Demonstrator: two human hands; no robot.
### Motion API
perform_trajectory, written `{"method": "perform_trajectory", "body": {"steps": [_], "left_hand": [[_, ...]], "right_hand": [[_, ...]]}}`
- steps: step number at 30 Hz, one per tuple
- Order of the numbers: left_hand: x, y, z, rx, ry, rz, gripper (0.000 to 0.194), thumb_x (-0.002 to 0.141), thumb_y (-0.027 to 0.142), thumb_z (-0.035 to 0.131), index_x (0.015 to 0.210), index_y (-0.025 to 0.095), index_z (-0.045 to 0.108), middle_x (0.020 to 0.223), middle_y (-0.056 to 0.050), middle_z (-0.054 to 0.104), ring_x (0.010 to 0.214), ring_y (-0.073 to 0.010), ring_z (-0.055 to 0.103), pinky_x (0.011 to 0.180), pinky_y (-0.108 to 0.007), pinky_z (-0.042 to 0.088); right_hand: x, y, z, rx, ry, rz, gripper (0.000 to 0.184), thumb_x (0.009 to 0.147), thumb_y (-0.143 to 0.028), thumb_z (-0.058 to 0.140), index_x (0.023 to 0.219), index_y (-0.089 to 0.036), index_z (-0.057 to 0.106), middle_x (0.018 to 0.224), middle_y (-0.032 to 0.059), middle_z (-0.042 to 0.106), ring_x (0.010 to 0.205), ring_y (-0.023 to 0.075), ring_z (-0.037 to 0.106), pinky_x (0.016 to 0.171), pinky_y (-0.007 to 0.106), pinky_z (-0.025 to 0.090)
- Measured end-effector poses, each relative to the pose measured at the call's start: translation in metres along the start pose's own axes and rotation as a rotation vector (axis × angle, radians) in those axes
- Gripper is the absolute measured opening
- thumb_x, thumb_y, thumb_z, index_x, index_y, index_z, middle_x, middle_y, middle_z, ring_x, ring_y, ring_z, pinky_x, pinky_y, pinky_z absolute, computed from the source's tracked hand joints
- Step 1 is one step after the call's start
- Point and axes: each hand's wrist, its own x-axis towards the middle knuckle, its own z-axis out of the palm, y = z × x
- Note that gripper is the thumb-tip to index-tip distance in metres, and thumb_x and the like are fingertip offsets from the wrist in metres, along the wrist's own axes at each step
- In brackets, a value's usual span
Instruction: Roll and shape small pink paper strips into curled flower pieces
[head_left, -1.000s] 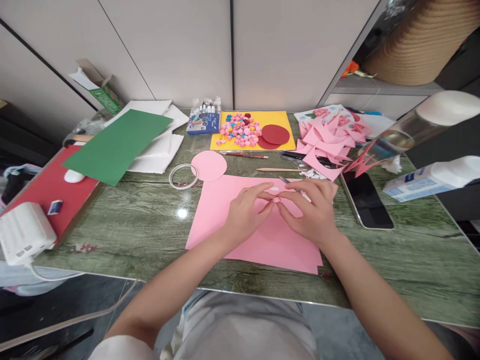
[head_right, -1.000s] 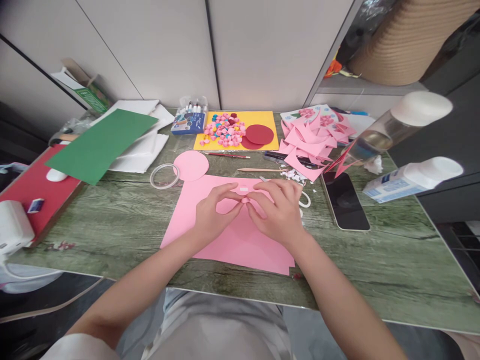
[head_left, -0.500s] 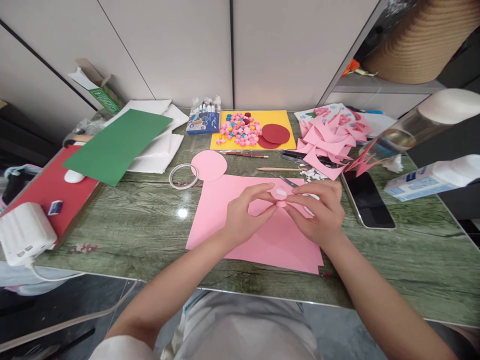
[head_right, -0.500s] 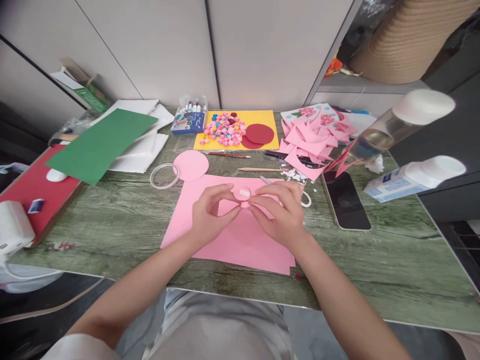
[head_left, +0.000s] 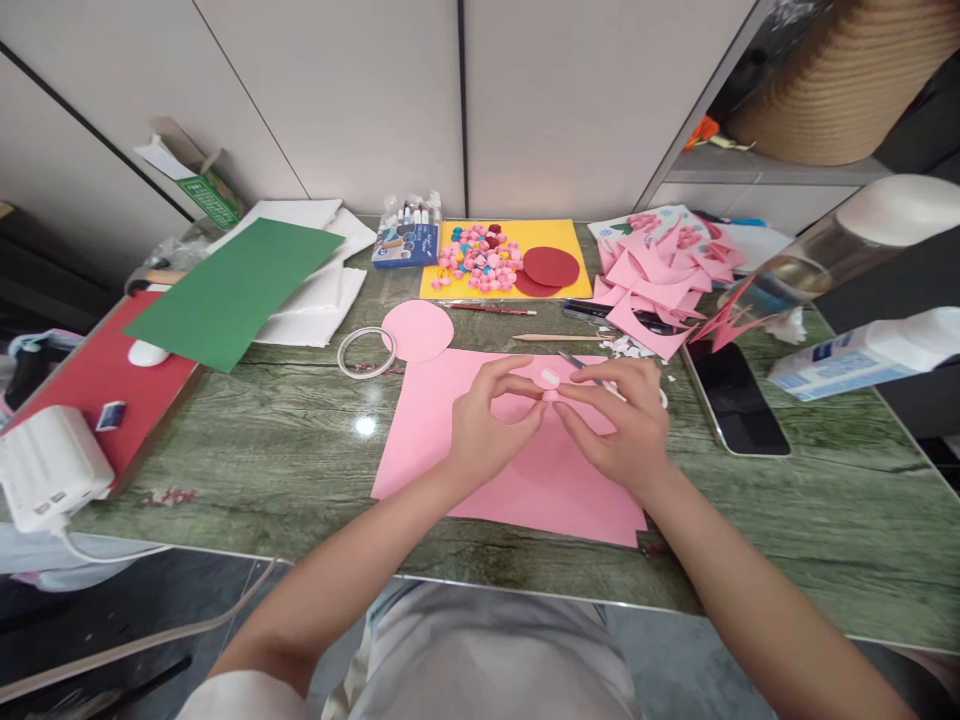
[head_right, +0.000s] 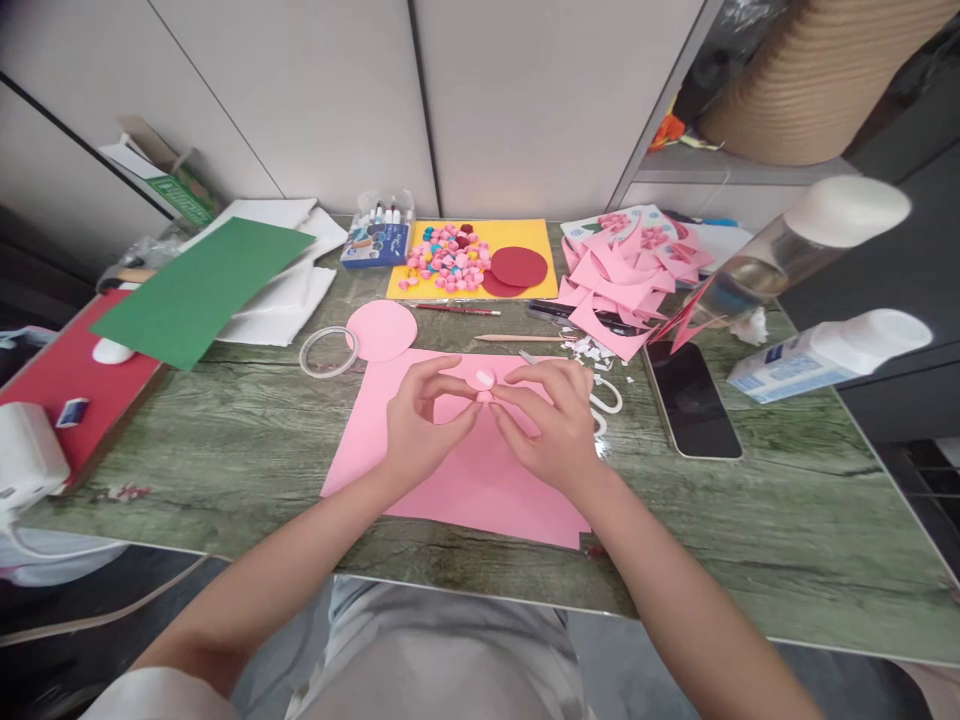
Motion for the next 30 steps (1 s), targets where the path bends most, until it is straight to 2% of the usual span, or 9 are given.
{"method": "perform_trajectory", "body": {"steps": [6,9,14,19,26,30], "left_hand": [[0.0026,-0.0063,-0.0011,0.328,-0.079,0.145,0.045,0.075,0.01,0.058,0.115,0.024,0.044,0.087,0.002,0.069,0.086,-0.0125,0.065,0.085,-0.029,0.047],[0.0029,-0.0079,-0.0012,0.395,-0.09,0.199,0.044,0.076,0.007,0.056,0.115,0.024,0.045,0.09,0.002,0.069,0.088,-0.0125,0.065,0.085,-0.029,0.047],[0.0044,-0.0043,-0.0039,0.175,-0.099,0.1,0.045,0.074,0.01,0.061,0.114,0.023,0.046,0.088,0.001,0.068,0.085,-0.0119,0.065,0.083,-0.027,0.048],[0.0043,-0.003,-0.0049,-0.041,-0.081,0.065,0.044,0.072,0.015,0.067,0.112,0.022,0.049,0.084,0.0,0.069,0.086,-0.0149,0.066,0.091,-0.034,0.045],[0.0035,-0.0054,-0.0048,-0.213,-0.08,0.005,0.046,0.068,0.018,0.071,0.109,0.022,0.051,0.081,0.0,0.069,0.082,-0.0149,0.066,0.09,-0.035,0.046],[0.0048,-0.0036,-0.0047,-0.16,-0.068,-0.025,0.043,0.071,0.019,0.069,0.109,0.022,0.05,0.082,-0.001,0.068,0.082,-0.0152,0.067,0.09,-0.035,0.046]], "right_hand": [[-0.0003,0.0009,0.002,-0.241,-0.034,-0.129,0.015,0.07,-0.023,0.068,0.084,-0.025,0.062,0.088,0.0012,0.066,0.088,0.0206,0.053,0.077,0.039,0.035],[-0.0001,0.0005,0.003,-0.278,-0.038,-0.171,0.012,0.071,-0.023,0.068,0.082,-0.025,0.062,0.086,0.0003,0.067,0.086,0.0197,0.054,0.077,0.039,0.034],[0.0023,0.0026,-0.0004,-0.14,0.01,-0.082,0.012,0.07,-0.024,0.07,0.08,-0.028,0.064,0.082,-0.0005,0.066,0.083,0.0185,0.054,0.074,0.037,0.036],[0.004,0.0052,-0.0052,0.079,-0.005,0.031,0.015,0.07,-0.022,0.071,0.083,-0.03,0.066,0.083,0.0004,0.064,0.084,0.0183,0.055,0.075,0.037,0.041],[0.0044,0.0053,-0.0028,0.289,-0.037,0.166,0.014,0.07,-0.022,0.07,0.081,-0.029,0.067,0.081,0.0001,0.06,0.081,0.0165,0.054,0.072,0.035,0.043],[0.0047,0.0039,-0.0011,0.283,-0.088,0.186,0.014,0.072,-0.021,0.068,0.084,-0.028,0.066,0.082,0.0004,0.06,0.083,0.0165,0.054,0.074,0.035,0.043]]}}
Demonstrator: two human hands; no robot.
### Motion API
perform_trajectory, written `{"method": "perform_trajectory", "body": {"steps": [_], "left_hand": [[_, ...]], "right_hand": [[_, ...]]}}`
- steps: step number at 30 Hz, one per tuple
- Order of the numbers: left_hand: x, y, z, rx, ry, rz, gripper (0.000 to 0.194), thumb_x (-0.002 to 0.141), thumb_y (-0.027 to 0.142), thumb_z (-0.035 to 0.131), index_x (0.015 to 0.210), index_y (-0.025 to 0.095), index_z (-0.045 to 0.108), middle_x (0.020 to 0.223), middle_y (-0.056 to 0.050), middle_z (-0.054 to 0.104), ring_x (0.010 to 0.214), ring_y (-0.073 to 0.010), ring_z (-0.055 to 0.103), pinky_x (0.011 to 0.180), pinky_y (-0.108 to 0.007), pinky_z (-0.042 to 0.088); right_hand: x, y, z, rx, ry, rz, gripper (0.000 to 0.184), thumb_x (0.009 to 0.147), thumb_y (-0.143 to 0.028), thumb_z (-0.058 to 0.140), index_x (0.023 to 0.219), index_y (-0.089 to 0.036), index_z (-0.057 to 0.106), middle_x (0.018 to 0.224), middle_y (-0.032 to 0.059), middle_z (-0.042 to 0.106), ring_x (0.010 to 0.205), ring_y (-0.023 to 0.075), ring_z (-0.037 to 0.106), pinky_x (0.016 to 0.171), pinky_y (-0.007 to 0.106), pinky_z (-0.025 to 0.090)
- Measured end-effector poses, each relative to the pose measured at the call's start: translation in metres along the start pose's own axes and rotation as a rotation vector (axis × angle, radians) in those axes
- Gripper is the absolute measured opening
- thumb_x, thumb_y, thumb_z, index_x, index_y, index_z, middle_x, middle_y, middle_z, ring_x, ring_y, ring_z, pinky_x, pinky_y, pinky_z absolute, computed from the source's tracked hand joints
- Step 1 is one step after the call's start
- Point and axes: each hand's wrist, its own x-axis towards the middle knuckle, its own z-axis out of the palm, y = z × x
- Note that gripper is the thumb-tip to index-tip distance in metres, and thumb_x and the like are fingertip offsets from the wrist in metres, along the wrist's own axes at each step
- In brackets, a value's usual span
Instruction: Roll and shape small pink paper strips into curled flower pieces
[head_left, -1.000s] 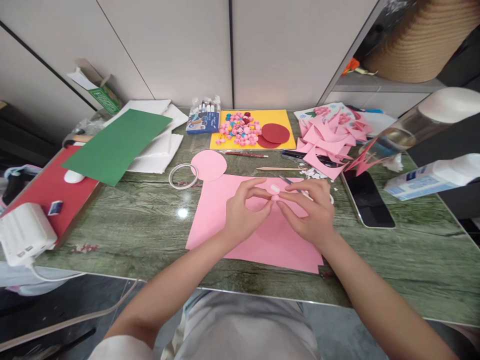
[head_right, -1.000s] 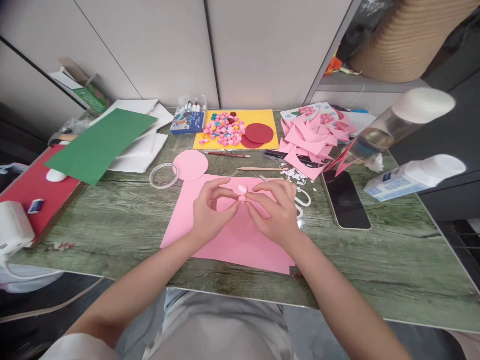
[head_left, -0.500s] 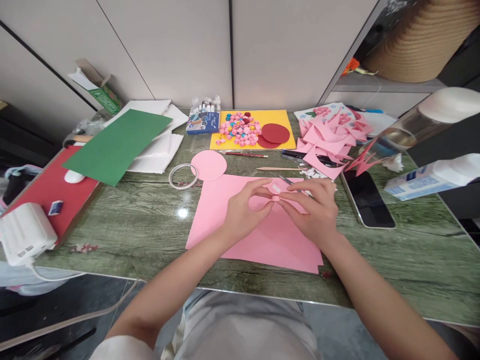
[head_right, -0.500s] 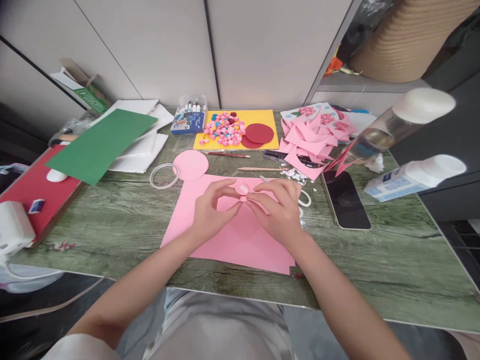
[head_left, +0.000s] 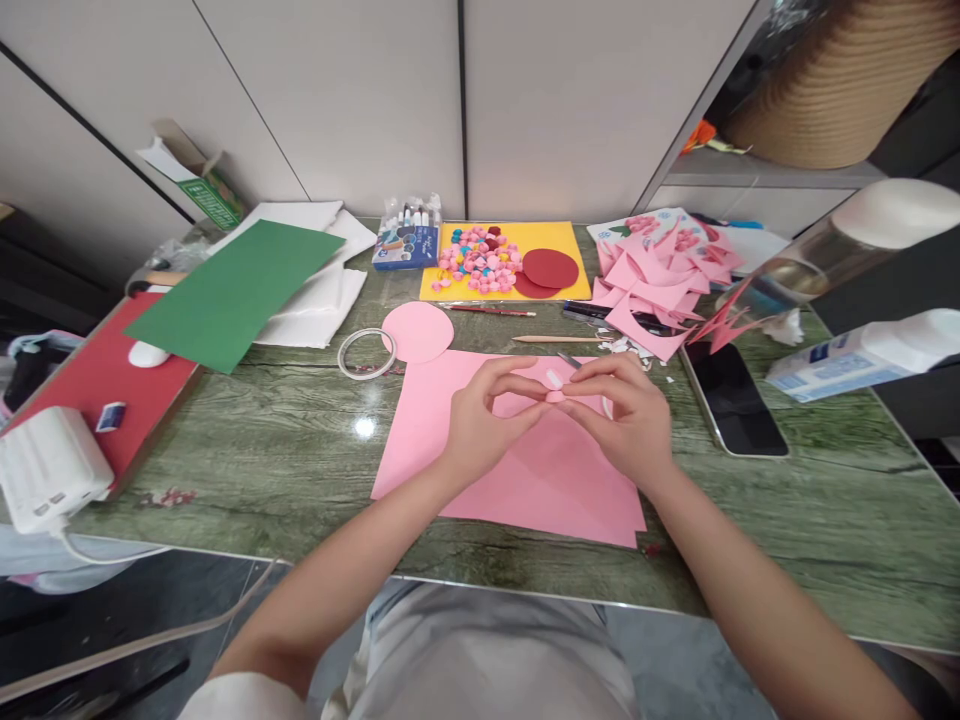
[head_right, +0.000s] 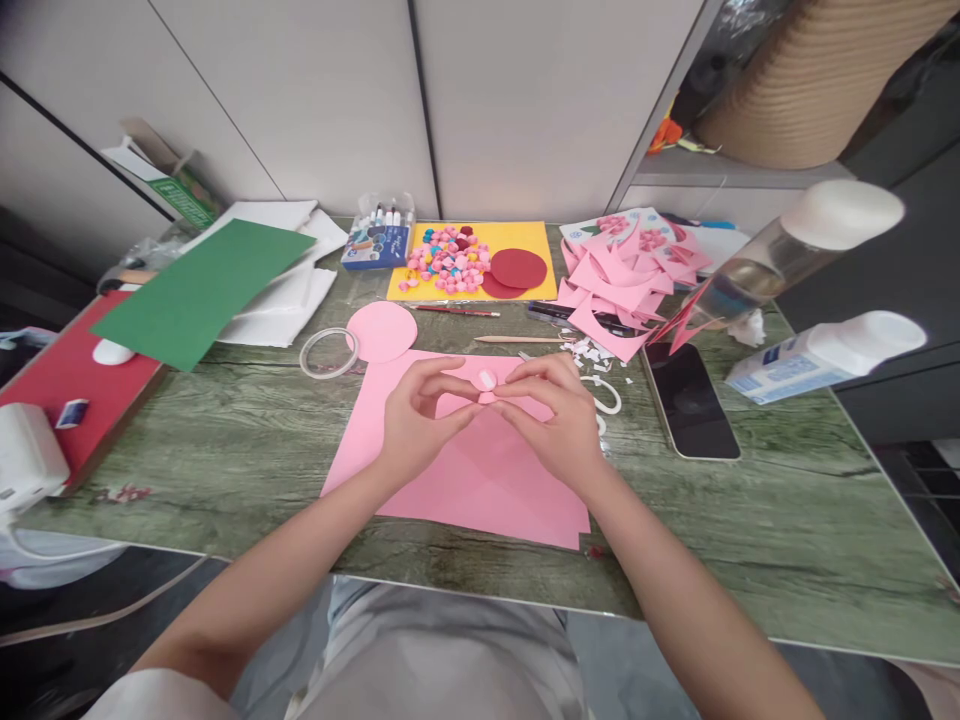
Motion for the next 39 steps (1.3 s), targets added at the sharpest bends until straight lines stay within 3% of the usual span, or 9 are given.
{"method": "perform_trajectory", "body": {"steps": [3,8,13,18,24,31,35,39], "left_hand": [[0.001,0.002,0.0,0.158,0.003,0.002,0.041,0.073,0.019,0.066,0.11,0.022,0.048,0.086,-0.001,0.068,0.082,-0.0148,0.067,0.089,-0.034,0.047],[0.001,-0.003,0.001,0.505,-0.04,0.128,0.041,0.076,0.013,0.061,0.112,0.024,0.046,0.086,0.003,0.069,0.084,-0.0128,0.066,0.084,-0.03,0.048],[0.001,-0.011,0.001,0.667,-0.084,0.231,0.045,0.076,0.009,0.058,0.116,0.023,0.044,0.086,0.002,0.07,0.087,-0.0136,0.065,0.081,-0.029,0.047],[0.002,-0.005,-0.001,0.501,-0.051,0.174,0.045,0.075,0.01,0.06,0.115,0.023,0.045,0.087,0.002,0.069,0.083,-0.0128,0.066,0.082,-0.03,0.048],[0.0,-0.003,0.002,0.127,-0.02,0.07,0.045,0.073,0.012,0.063,0.114,0.022,0.046,0.09,-0.002,0.066,0.081,-0.0126,0.066,0.084,-0.031,0.05],[-0.002,-0.003,0.006,-0.161,-0.002,0.003,0.047,0.069,0.014,0.068,0.11,0.02,0.046,0.084,-0.001,0.065,0.078,-0.0121,0.065,0.082,-0.031,0.051],[-0.002,-0.001,0.006,-0.165,0.033,-0.046,0.043,0.07,0.015,0.068,0.107,0.019,0.047,0.083,-0.002,0.066,0.076,-0.0127,0.065,0.08,-0.031,0.052],[-0.004,0.001,0.005,0.092,0.046,-0.001,0.041,0.072,0.013,0.064,0.109,0.021,0.048,0.086,-0.001,0.067,0.076,-0.0124,0.066,0.079,-0.029,0.051]], "right_hand": [[0.0,-0.001,0.001,-0.155,-0.019,-0.067,0.015,0.073,-0.021,0.067,0.086,-0.027,0.066,0.085,0.0014,0.062,0.086,0.0176,0.054,0.076,0.036,0.041],[-0.003,0.002,0.003,-0.424,-0.046,-0.184,0.011,0.073,-0.024,0.066,0.084,-0.024,0.064,0.088,0.0017,0.065,0.087,0.0193,0.052,0.077,0.038,0.034],[-0.006,0.004,0.006,-0.523,-0.027,-0.274,0.013,0.075,-0.023,0.065,0.087,-0.026,0.062,0.086,-0.0003,0.067,0.088,0.0184,0.051,0.077,0.038,0.031],[-0.004,0.003,0.004,-0.492,0.054,-0.315,0.013,0.074,-0.024,0.067,0.086,-0.029,0.062,0.082,-0.0024,0.068,0.082,0.0169,0.052,0.075,0.036,0.033],[-0.002,-0.002,0.0,-0.281,0.099,-0.14,0.013,0.073,-0.024,0.068,0.084,-0.029,0.066,0.081,-0.0002,0.065,0.082,0.0184,0.055,0.074,0.036,0.039],[-0.002,-0.007,0.005,0.015,0.075,0.033,0.011,0.074,-0.023,0.067,0.084,-0.027,0.066,0.083,0.0015,0.061,0.083,0.0176,0.056,0.076,0.037,0.046],[-0.004,-0.007,0.008,0.044,0.067,0.079,0.01,0.076,-0.025,0.064,0.085,-0.028,0.066,0.084,0.0015,0.061,0.084,0.0177,0.057,0.077,0.038,0.047],[-0.005,-0.006,0.007,-0.12,0.032,-0.009,0.013,0.075,-0.023,0.064,0.087,-0.027,0.065,0.085,0.0018,0.062,0.085,0.0187,0.056,0.077,0.038,0.044]]}}
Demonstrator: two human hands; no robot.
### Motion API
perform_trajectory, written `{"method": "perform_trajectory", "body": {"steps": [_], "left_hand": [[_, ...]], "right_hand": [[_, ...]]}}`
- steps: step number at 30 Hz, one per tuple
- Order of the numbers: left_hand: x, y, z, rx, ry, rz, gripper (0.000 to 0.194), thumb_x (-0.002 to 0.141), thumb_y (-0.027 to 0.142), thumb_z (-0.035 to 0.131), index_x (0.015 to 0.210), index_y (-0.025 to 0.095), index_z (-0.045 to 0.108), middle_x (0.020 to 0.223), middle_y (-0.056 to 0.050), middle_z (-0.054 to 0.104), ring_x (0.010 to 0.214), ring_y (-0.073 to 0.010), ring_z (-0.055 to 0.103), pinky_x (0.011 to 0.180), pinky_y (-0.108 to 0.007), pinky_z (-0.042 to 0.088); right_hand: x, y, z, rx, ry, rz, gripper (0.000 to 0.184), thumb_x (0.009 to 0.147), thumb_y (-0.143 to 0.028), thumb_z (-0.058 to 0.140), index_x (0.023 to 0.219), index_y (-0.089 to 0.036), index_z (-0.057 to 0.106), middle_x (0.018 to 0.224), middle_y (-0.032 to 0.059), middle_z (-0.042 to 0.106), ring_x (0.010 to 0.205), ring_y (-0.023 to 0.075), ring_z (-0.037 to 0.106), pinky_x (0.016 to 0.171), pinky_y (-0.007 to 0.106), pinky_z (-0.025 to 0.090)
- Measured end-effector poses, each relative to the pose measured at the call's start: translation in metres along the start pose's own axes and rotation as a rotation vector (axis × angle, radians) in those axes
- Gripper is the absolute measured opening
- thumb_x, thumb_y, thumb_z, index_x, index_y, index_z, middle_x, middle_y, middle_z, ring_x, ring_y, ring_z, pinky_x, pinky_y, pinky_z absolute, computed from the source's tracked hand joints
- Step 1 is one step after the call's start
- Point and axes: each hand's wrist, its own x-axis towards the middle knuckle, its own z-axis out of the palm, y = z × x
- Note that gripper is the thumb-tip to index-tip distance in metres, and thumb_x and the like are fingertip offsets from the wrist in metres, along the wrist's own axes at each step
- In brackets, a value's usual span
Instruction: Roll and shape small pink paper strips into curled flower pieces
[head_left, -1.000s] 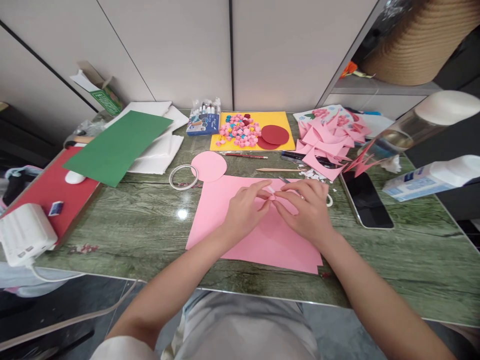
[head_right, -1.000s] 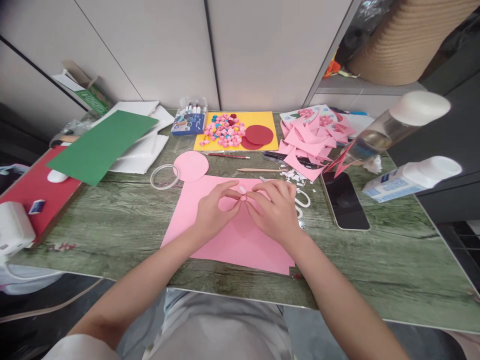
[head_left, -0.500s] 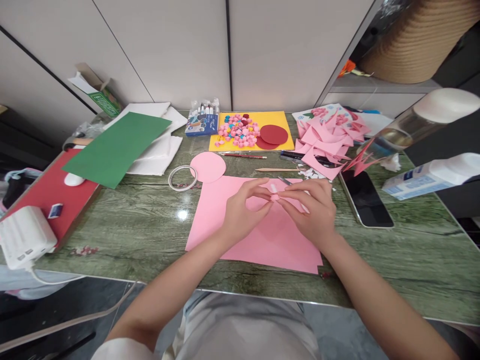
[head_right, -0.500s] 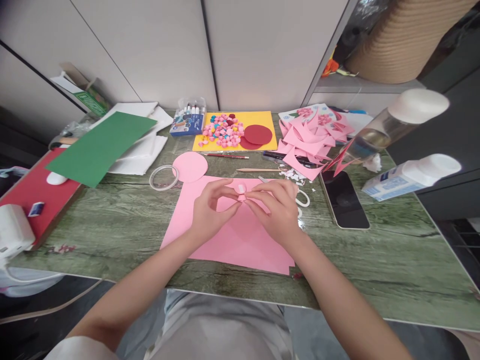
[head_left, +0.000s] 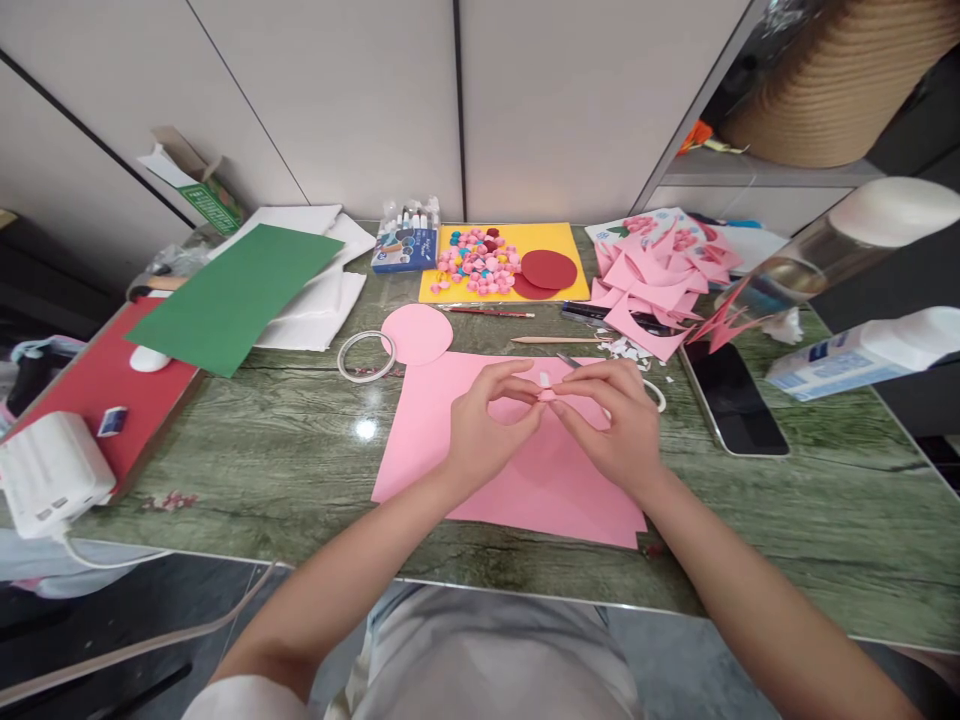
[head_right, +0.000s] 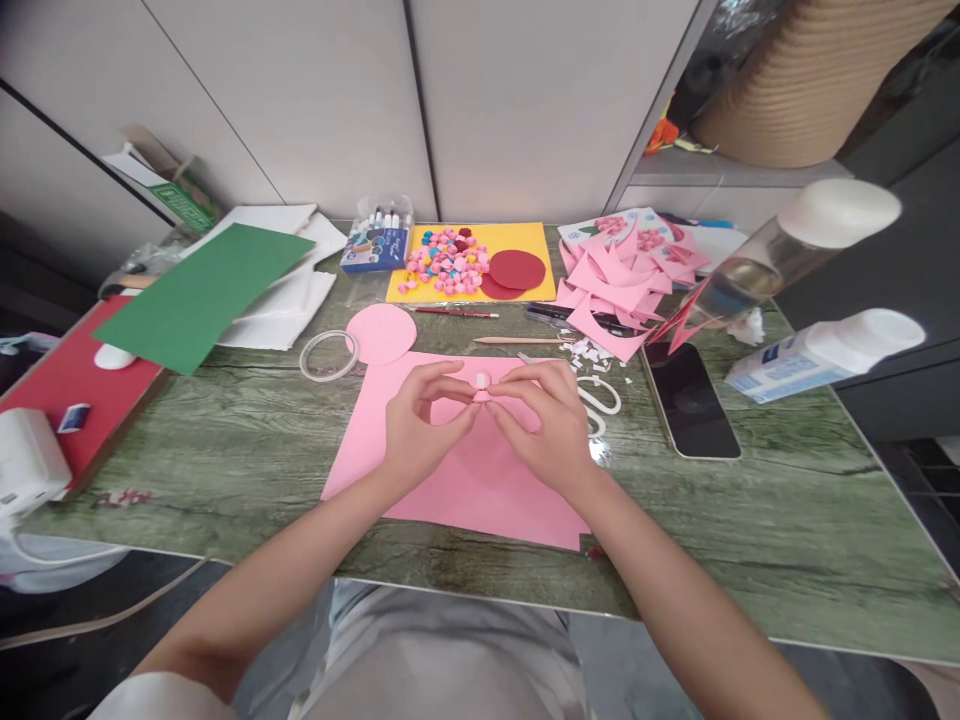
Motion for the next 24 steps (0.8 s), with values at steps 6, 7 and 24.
{"method": "perform_trajectory", "body": {"steps": [6,7,24], "left_hand": [[0.0,-0.001,-0.002,0.437,-0.008,0.286,0.038,0.075,0.01,0.059,0.109,0.024,0.051,0.083,0.002,0.07,0.08,-0.013,0.066,0.08,-0.03,0.048],[0.0,-0.001,-0.002,0.464,-0.01,0.307,0.036,0.076,0.011,0.058,0.109,0.024,0.051,0.083,0.002,0.07,0.08,-0.0134,0.066,0.079,-0.03,0.048],[-0.001,0.001,-0.002,-0.046,-0.025,0.132,0.04,0.072,0.016,0.067,0.108,0.021,0.051,0.088,-0.002,0.066,0.082,-0.0141,0.066,0.085,-0.033,0.05]], "right_hand": [[0.0,0.006,-0.004,-0.271,0.01,-0.219,0.016,0.072,-0.024,0.066,0.087,-0.028,0.062,0.086,0.0001,0.065,0.087,0.0202,0.053,0.077,0.04,0.035],[0.0,0.007,-0.004,-0.297,0.022,-0.246,0.016,0.072,-0.025,0.066,0.087,-0.028,0.062,0.085,-0.0004,0.066,0.087,0.02,0.053,0.077,0.04,0.034],[0.003,-0.001,-0.008,0.008,0.084,-0.094,0.013,0.073,-0.024,0.067,0.084,-0.03,0.065,0.08,0.0002,0.063,0.082,0.018,0.055,0.074,0.037,0.042]]}}
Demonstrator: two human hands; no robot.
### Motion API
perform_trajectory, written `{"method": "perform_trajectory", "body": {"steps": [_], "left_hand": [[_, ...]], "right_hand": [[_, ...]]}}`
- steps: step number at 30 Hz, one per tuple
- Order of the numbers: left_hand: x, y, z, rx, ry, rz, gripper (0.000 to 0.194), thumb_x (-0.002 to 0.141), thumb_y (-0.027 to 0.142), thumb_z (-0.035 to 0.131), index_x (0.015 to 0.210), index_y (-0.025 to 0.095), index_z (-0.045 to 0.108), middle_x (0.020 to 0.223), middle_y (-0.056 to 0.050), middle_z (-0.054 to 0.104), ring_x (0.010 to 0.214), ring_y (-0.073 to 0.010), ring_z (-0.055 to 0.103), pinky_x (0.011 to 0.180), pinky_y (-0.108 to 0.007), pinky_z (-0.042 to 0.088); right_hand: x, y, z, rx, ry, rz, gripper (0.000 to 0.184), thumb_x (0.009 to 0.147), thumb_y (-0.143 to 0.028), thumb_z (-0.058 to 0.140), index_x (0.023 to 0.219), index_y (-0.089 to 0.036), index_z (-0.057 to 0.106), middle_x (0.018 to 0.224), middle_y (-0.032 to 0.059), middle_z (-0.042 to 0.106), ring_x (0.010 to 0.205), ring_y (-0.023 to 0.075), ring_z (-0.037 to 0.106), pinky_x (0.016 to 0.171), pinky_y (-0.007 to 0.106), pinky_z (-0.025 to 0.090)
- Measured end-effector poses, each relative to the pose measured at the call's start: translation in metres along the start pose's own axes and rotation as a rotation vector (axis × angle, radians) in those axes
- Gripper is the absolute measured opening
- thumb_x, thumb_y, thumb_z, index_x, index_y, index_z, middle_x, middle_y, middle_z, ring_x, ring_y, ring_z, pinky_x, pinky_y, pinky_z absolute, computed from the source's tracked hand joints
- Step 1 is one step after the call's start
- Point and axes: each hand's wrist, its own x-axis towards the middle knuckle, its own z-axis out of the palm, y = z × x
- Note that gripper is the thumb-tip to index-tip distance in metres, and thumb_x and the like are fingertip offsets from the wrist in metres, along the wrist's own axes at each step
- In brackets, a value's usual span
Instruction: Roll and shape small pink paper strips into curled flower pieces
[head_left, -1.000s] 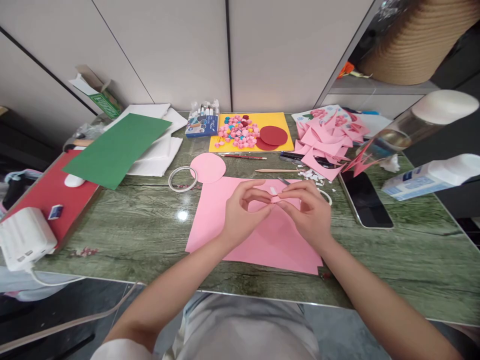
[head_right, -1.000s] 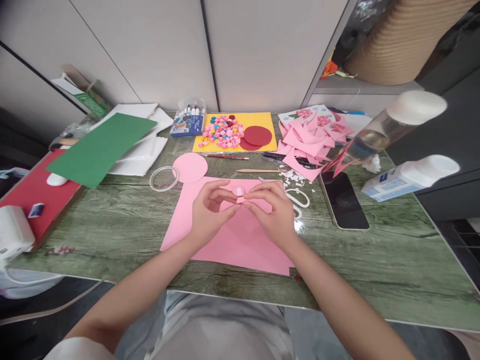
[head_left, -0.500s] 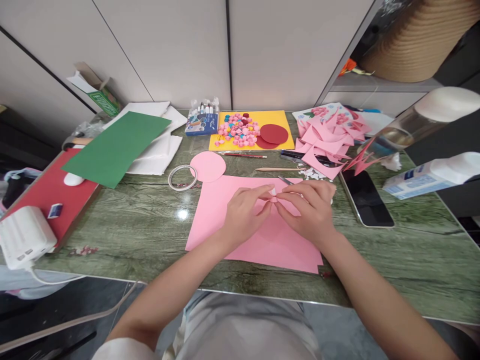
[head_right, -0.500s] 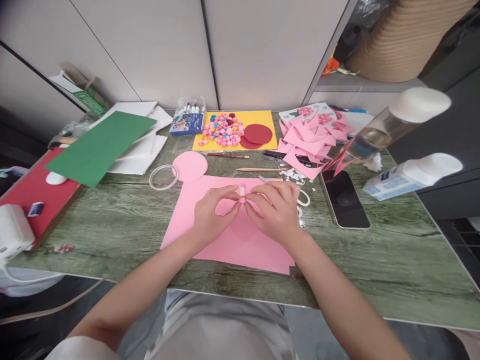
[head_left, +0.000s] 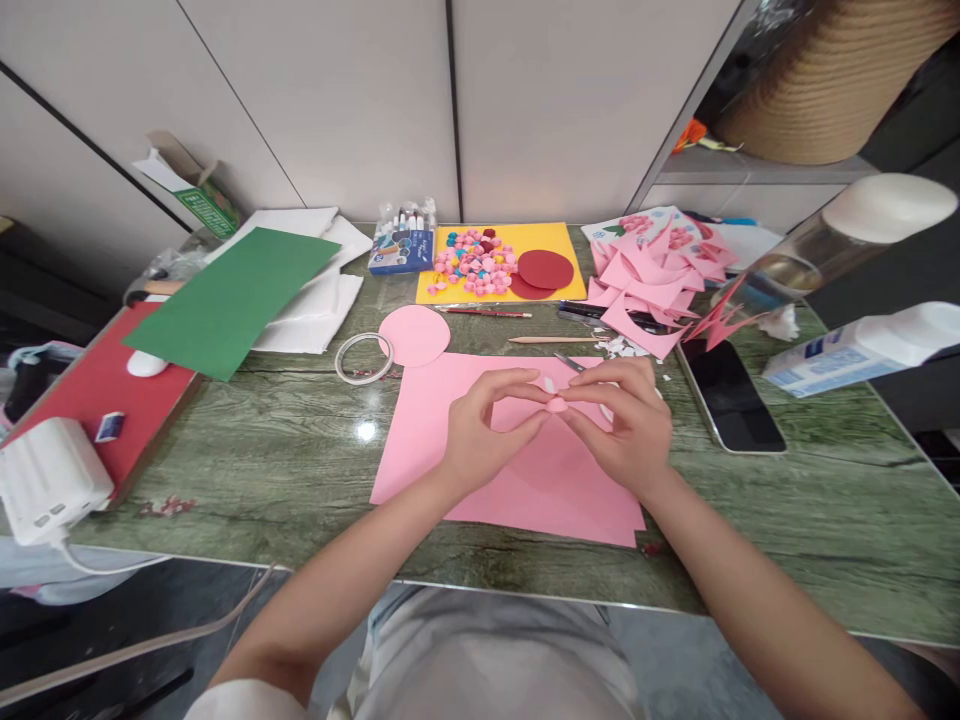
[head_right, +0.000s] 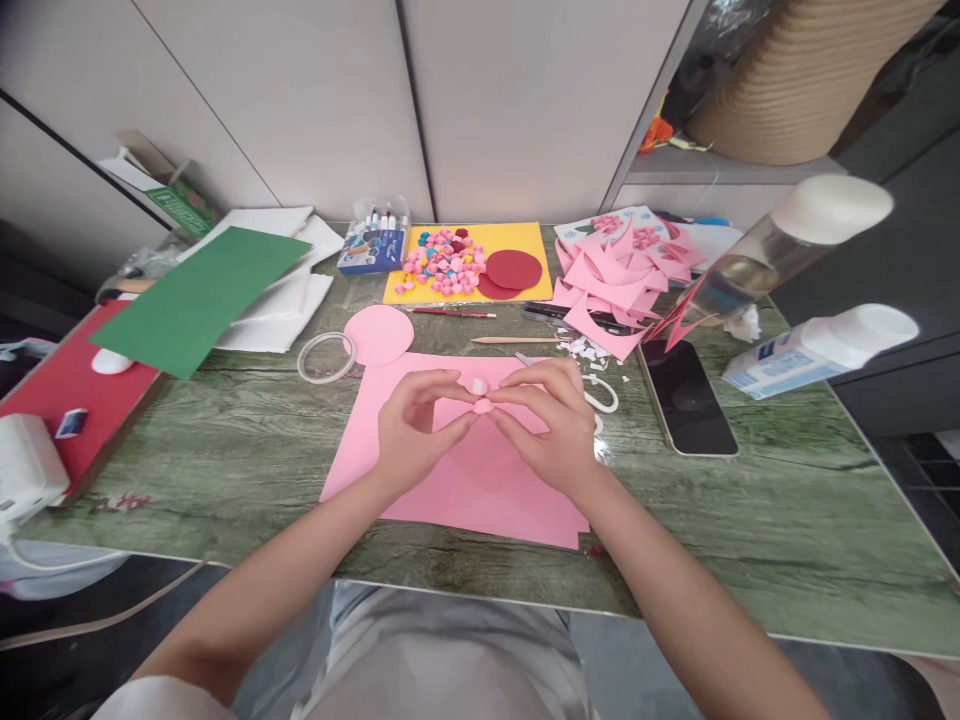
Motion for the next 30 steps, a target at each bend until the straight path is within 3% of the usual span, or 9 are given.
{"method": "perform_trajectory", "body": {"steps": [5,10,16,21,25,30], "left_hand": [[0.0,-0.001,0.003,-0.015,0.007,-0.034,0.038,0.073,0.013,0.064,0.107,0.021,0.049,0.09,-0.003,0.066,0.083,-0.0134,0.066,0.088,-0.035,0.049],[0.001,-0.002,0.002,0.156,0.002,-0.032,0.04,0.073,0.011,0.062,0.109,0.021,0.049,0.091,-0.002,0.066,0.083,-0.0129,0.065,0.089,-0.033,0.047],[0.003,-0.008,-0.001,0.478,-0.068,0.084,0.045,0.072,0.009,0.059,0.113,0.024,0.047,0.084,0.003,0.069,0.086,-0.0146,0.064,0.084,-0.032,0.046],[0.004,-0.013,-0.001,0.582,-0.12,0.201,0.044,0.074,0.007,0.056,0.114,0.022,0.047,0.083,0.002,0.069,0.084,-0.0143,0.063,0.082,-0.031,0.046],[0.005,-0.007,-0.002,0.492,-0.098,0.119,0.041,0.075,0.009,0.057,0.112,0.023,0.047,0.086,0.002,0.069,0.088,-0.0146,0.063,0.085,-0.032,0.046],[0.005,-0.001,-0.003,0.145,-0.07,-0.007,0.04,0.074,0.013,0.063,0.11,0.022,0.049,0.09,-0.002,0.068,0.088,-0.0153,0.064,0.09,-0.035,0.045]], "right_hand": [[-0.004,0.0,0.005,0.002,-0.015,0.024,0.015,0.072,-0.021,0.067,0.084,-0.028,0.065,0.082,0.0009,0.063,0.081,0.0181,0.056,0.075,0.038,0.043],[-0.007,0.006,0.007,-0.15,-0.047,-0.062,0.018,0.07,-0.021,0.067,0.086,-0.027,0.064,0.084,0.0004,0.065,0.084,0.0193,0.053,0.075,0.038,0.039],[-0.004,0.009,0.005,-0.349,-0.132,-0.167,0.014,0.073,-0.025,0.064,0.086,-0.027,0.062,0.085,-0.001,0.067,0.089,0.021,0.051,0.076,0.039,0.03],[-0.004,0.008,0.005,-0.415,-0.14,-0.242,0.015,0.074,-0.022,0.064,0.088,-0.027,0.061,0.085,-0.0023,0.068,0.088,0.0191,0.052,0.077,0.039,0.029],[-0.004,0.008,0.003,-0.383,-0.094,-0.239,0.016,0.073,-0.022,0.066,0.088,-0.028,0.062,0.082,-0.0034,0.068,0.084,0.018,0.053,0.077,0.039,0.032],[-0.001,0.005,-0.001,-0.187,-0.064,-0.076,0.017,0.07,-0.022,0.07,0.085,-0.028,0.065,0.082,-0.0012,0.068,0.084,0.0187,0.053,0.076,0.038,0.037]]}}
